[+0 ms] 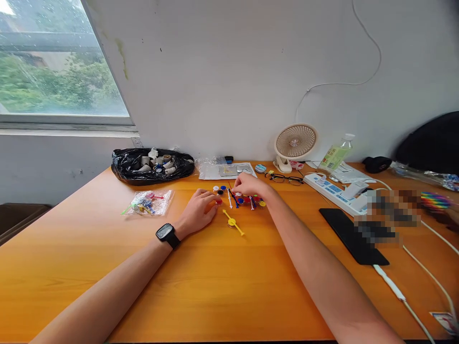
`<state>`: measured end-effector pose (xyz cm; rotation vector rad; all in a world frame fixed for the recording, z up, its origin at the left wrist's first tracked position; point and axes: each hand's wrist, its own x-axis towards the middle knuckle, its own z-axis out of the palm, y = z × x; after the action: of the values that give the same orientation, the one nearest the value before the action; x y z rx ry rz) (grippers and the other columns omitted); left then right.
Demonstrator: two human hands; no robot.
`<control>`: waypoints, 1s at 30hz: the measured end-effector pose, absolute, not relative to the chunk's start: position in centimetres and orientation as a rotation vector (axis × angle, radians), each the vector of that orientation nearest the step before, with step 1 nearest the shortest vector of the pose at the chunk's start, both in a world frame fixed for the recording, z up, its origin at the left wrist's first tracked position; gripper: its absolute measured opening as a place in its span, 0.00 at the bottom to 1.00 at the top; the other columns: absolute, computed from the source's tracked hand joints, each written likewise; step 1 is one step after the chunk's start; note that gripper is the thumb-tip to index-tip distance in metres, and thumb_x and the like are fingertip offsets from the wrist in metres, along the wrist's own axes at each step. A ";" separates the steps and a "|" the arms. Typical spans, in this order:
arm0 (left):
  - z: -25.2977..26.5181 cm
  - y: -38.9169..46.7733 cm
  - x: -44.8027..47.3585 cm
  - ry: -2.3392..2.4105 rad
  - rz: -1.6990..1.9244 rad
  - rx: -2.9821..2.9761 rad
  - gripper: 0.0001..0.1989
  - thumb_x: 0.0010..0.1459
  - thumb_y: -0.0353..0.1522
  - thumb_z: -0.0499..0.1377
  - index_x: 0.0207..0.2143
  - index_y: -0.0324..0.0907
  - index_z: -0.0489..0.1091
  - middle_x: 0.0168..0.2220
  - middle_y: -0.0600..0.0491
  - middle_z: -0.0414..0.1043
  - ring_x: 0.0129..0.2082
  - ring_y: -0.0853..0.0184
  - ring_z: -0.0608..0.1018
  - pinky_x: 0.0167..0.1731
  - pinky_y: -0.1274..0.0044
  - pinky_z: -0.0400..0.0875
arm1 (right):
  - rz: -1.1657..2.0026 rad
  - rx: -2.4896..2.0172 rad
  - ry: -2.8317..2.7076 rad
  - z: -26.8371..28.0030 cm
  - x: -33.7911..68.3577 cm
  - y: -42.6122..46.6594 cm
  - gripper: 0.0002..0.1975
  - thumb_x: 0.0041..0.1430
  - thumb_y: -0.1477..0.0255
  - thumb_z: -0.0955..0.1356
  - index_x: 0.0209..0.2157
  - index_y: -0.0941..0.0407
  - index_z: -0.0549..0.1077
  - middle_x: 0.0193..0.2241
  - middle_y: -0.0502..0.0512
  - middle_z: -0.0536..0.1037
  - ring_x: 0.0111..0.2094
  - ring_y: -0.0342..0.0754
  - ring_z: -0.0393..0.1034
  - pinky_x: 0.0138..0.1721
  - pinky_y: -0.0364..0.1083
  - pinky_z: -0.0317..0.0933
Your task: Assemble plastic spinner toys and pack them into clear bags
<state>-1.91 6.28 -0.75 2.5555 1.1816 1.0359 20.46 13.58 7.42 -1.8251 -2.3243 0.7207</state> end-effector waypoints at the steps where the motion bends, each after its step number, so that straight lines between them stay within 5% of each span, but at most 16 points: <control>1: -0.8 6.3 -1.9 1.181 1.036 2.557 0.12 0.67 0.29 0.57 0.49 0.47 0.77 0.48 0.51 0.80 0.51 0.56 0.75 0.54 0.62 0.72 | 0.746 -1.787 -2.303 7.7 20.9 13.6 0.07 0.60 0.70 0.73 0.32 0.60 0.81 0.31 0.59 0.84 0.30 0.47 0.77 0.31 0.41 0.66; 6: -0.6 6.3 -1.9 1.185 1.024 2.564 0.12 0.67 0.29 0.57 0.49 0.47 0.76 0.48 0.51 0.80 0.50 0.57 0.75 0.53 0.64 0.72 | 1.272 -1.343 -1.903 8.6 22.7 13.5 0.07 0.65 0.71 0.70 0.33 0.58 0.71 0.43 0.61 0.84 0.35 0.43 0.78 0.39 0.41 0.71; 9: -0.6 6.3 -1.9 1.184 1.028 2.566 0.11 0.68 0.30 0.57 0.49 0.47 0.76 0.48 0.51 0.80 0.50 0.58 0.75 0.53 0.64 0.72 | 1.492 -1.119 -1.658 8.4 23.2 13.6 0.10 0.64 0.72 0.71 0.32 0.57 0.66 0.39 0.57 0.84 0.35 0.42 0.77 0.41 0.42 0.71; 18: -0.8 6.3 -1.9 1.192 1.025 2.557 0.12 0.68 0.29 0.56 0.49 0.47 0.76 0.48 0.51 0.80 0.51 0.57 0.75 0.53 0.64 0.72 | 1.002 -1.046 -1.568 9.1 22.2 13.4 0.07 0.64 0.69 0.70 0.41 0.57 0.75 0.36 0.55 0.83 0.38 0.45 0.77 0.45 0.44 0.72; 23: -0.7 6.3 -1.9 1.181 1.016 2.556 0.12 0.68 0.30 0.57 0.49 0.47 0.76 0.48 0.50 0.80 0.51 0.57 0.75 0.54 0.64 0.72 | 1.160 -0.889 -1.414 8.9 23.3 10.5 0.14 0.58 0.65 0.75 0.43 0.58 0.80 0.40 0.57 0.84 0.43 0.49 0.80 0.51 0.49 0.73; 26: -0.6 6.3 -1.9 1.181 1.010 2.549 0.12 0.68 0.30 0.57 0.50 0.47 0.76 0.49 0.51 0.79 0.51 0.57 0.75 0.54 0.64 0.71 | 1.155 -0.920 -1.441 6.7 24.0 8.2 0.22 0.46 0.60 0.82 0.40 0.57 0.82 0.37 0.56 0.84 0.39 0.49 0.79 0.45 0.48 0.74; 30: -0.5 6.2 -1.9 1.182 1.008 2.550 0.11 0.68 0.29 0.57 0.49 0.46 0.76 0.48 0.51 0.80 0.51 0.57 0.75 0.53 0.65 0.71 | 1.089 -0.988 -1.554 3.6 23.6 5.7 0.26 0.59 0.46 0.72 0.36 0.57 0.81 0.30 0.56 0.81 0.31 0.46 0.75 0.36 0.46 0.71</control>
<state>-1.93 6.18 -0.52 2.5502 1.1823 1.0077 23.59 5.68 3.55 -0.9884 -1.5544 1.0892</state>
